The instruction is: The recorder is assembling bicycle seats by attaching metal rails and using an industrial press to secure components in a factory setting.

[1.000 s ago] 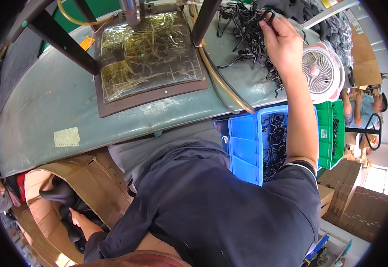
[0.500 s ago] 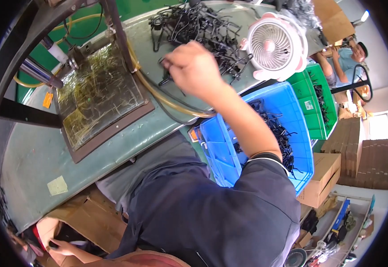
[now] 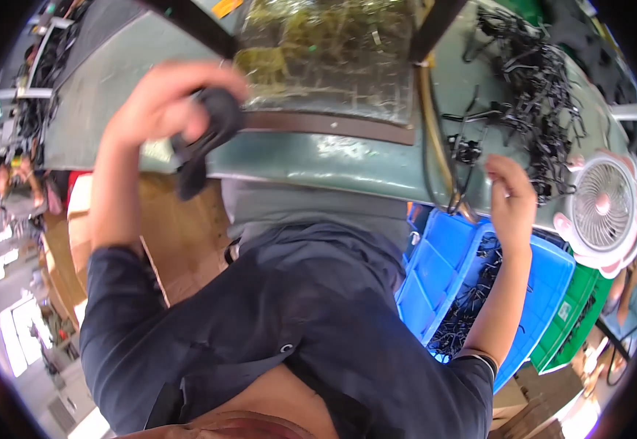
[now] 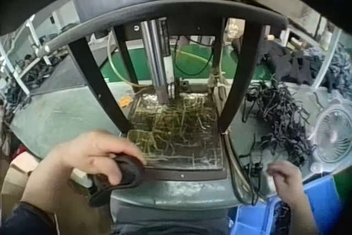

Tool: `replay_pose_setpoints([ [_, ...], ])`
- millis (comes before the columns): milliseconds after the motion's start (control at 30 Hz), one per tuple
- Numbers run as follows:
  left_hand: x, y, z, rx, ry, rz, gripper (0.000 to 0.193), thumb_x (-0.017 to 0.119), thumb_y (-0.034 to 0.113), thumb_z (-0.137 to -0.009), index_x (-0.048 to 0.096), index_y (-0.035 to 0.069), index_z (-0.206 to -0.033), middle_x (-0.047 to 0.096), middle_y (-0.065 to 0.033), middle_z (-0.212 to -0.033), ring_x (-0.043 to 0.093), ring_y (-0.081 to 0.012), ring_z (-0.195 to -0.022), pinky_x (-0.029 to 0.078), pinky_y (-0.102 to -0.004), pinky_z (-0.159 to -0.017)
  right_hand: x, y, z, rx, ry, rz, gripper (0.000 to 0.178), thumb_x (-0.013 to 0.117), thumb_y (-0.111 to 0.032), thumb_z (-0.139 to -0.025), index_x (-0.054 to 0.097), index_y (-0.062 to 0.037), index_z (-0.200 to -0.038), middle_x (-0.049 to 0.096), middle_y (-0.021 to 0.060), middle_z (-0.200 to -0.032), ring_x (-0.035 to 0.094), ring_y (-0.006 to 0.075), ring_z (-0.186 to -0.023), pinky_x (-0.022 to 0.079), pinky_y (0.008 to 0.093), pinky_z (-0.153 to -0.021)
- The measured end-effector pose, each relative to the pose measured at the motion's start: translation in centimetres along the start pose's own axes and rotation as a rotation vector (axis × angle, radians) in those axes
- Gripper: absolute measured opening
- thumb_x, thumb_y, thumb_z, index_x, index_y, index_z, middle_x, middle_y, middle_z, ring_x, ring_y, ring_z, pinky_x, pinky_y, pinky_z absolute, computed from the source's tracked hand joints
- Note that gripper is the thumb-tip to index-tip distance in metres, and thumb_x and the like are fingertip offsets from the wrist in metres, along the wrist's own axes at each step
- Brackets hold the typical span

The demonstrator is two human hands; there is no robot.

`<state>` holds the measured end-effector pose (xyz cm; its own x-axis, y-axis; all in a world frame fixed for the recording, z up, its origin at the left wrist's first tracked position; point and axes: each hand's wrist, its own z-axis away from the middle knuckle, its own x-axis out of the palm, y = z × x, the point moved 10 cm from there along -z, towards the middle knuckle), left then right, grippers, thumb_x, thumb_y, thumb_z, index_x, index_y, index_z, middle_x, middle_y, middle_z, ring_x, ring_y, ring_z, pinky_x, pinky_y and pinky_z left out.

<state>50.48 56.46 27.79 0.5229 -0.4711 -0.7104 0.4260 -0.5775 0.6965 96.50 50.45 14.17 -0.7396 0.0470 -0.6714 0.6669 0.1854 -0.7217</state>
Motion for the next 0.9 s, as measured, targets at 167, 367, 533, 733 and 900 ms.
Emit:
replay_pose_setpoints([
  [167,2.4,-1.4,-8.0,0.125,0.069,0.408,0.070,0.060,0.061,-0.092,0.063,0.008,-0.137,0.076,-0.0172,-0.110,0.074,-0.0361,-0.098,0.060,-0.0438,-0.091,3.5,-1.8,-3.4,0.221,0.109,0.027,0.052,0.074,-0.035,-0.103,0.064,-0.0045,-0.144,0.070,0.0097,-0.112,0.063,0.0148,-0.082,0.053,0.0298,-0.077],
  [367,1.5,1.1,-5.1,0.819,0.082,1.435,0.043,0.038,0.027,-0.118,0.047,0.000,-0.151,0.070,-0.0182,-0.110,0.071,-0.0317,-0.087,0.052,-0.0409,-0.080,3.8,-1.4,-4.3,0.232,0.146,0.304,0.053,0.084,-0.035,-0.091,0.070,-0.0142,-0.138,0.063,0.0090,-0.105,0.059,0.0199,-0.081,0.051,0.0339,-0.074],
  [533,5.3,-6.1,-1.9,0.662,0.300,1.778,0.042,0.041,0.024,-0.118,0.052,-0.002,-0.150,0.070,-0.0106,-0.111,0.070,-0.0226,-0.086,0.050,-0.0367,-0.080,1.2,-7.2,-3.3,-0.225,0.211,0.551,0.034,0.077,-0.012,-0.093,0.074,-0.0134,-0.127,0.065,0.0068,-0.098,0.063,0.0233,-0.082,0.053,0.0376,-0.075],
  [733,6.0,-12.3,0.6,0.765,0.520,1.973,0.038,0.045,0.021,-0.116,0.056,-0.001,-0.144,0.069,-0.0066,-0.108,0.068,-0.0192,-0.086,0.050,-0.0342,-0.079,3.4,-6.1,-3.7,-0.090,0.315,0.499,0.041,0.079,-0.027,-0.097,0.067,-0.0023,-0.127,0.067,0.0167,-0.120,0.067,0.0333,-0.108,0.053,0.0433,-0.096],
  [900,1.4,-14.3,0.5,0.467,0.733,1.552,0.032,0.052,0.028,-0.114,0.067,0.003,-0.127,0.071,-0.0057,-0.094,0.066,-0.0180,-0.076,0.050,-0.0344,-0.071,4.1,-4.1,-4.0,0.067,0.328,0.510,0.061,0.082,-0.037,-0.093,0.061,0.0043,-0.133,0.064,0.0211,-0.129,0.065,0.0380,-0.116,0.053,0.0445,-0.100],
])
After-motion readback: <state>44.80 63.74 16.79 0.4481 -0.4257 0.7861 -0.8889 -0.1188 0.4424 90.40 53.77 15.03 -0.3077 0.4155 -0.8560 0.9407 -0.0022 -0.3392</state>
